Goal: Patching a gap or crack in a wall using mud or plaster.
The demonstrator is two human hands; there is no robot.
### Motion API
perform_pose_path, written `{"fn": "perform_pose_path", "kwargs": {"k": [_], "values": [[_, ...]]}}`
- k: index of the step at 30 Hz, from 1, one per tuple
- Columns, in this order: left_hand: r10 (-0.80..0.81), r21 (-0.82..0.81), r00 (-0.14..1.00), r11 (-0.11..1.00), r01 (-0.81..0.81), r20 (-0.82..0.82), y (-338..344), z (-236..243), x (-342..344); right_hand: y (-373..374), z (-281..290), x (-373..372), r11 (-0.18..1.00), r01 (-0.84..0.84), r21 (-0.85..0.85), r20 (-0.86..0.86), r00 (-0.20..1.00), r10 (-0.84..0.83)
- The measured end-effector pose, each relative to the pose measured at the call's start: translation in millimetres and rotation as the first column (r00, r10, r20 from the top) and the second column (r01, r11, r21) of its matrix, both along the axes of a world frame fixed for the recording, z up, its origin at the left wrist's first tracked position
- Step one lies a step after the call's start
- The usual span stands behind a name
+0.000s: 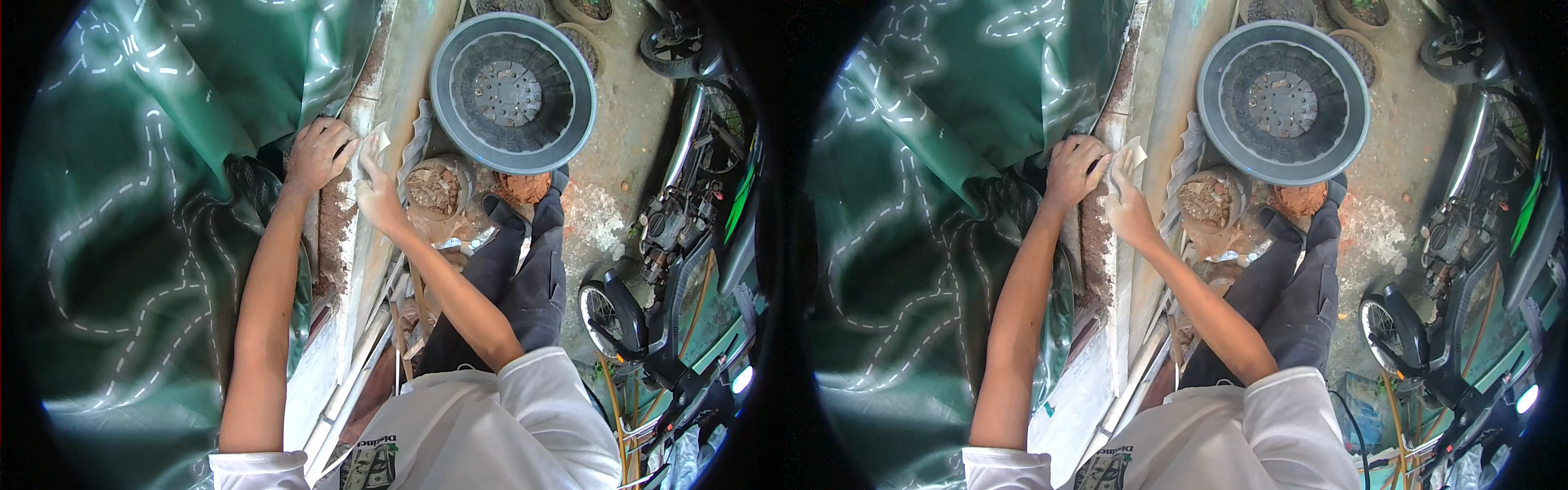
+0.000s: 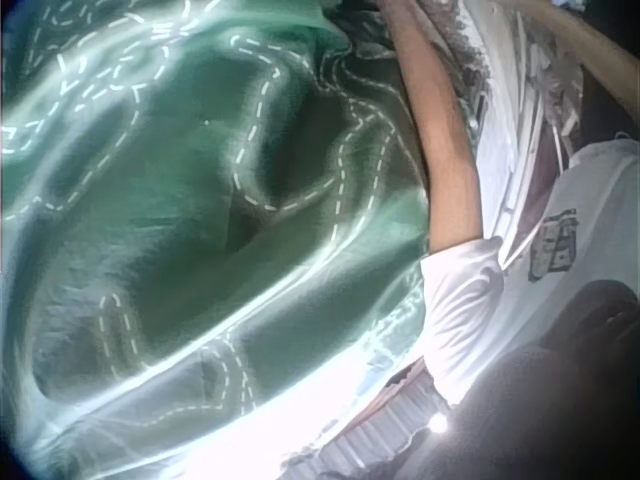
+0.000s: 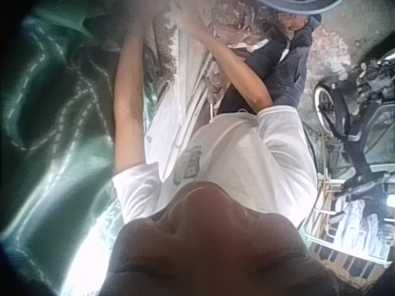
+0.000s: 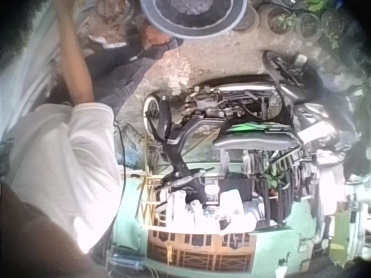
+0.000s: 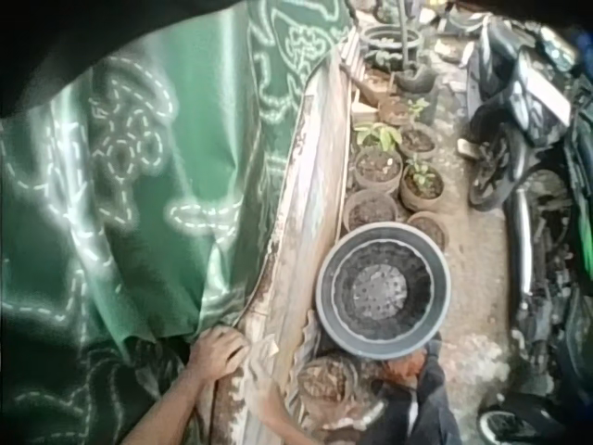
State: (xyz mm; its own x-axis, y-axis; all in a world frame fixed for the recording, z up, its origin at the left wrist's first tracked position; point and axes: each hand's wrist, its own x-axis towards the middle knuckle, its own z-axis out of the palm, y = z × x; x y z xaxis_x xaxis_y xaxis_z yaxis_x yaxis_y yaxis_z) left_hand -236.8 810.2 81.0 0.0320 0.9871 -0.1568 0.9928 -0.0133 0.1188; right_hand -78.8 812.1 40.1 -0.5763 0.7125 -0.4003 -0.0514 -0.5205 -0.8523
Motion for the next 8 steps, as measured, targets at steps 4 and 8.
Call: {"fn": "perform_pose_path", "kwargs": {"k": [4, 8], "values": [[0.003, -0.014, 1.000, 1.000, -0.002, 0.024, -2, 0, -1, -12, -11, 2, 0.981, -0.183, -0.063, 0.062, 0.981, 0.187], [0.006, 0.022, 0.999, 1.000, -0.007, 0.042, -3, 3, -1, -18, -34, 3, 0.998, 0.051, -0.031, -0.079, 0.995, -0.054]]}}
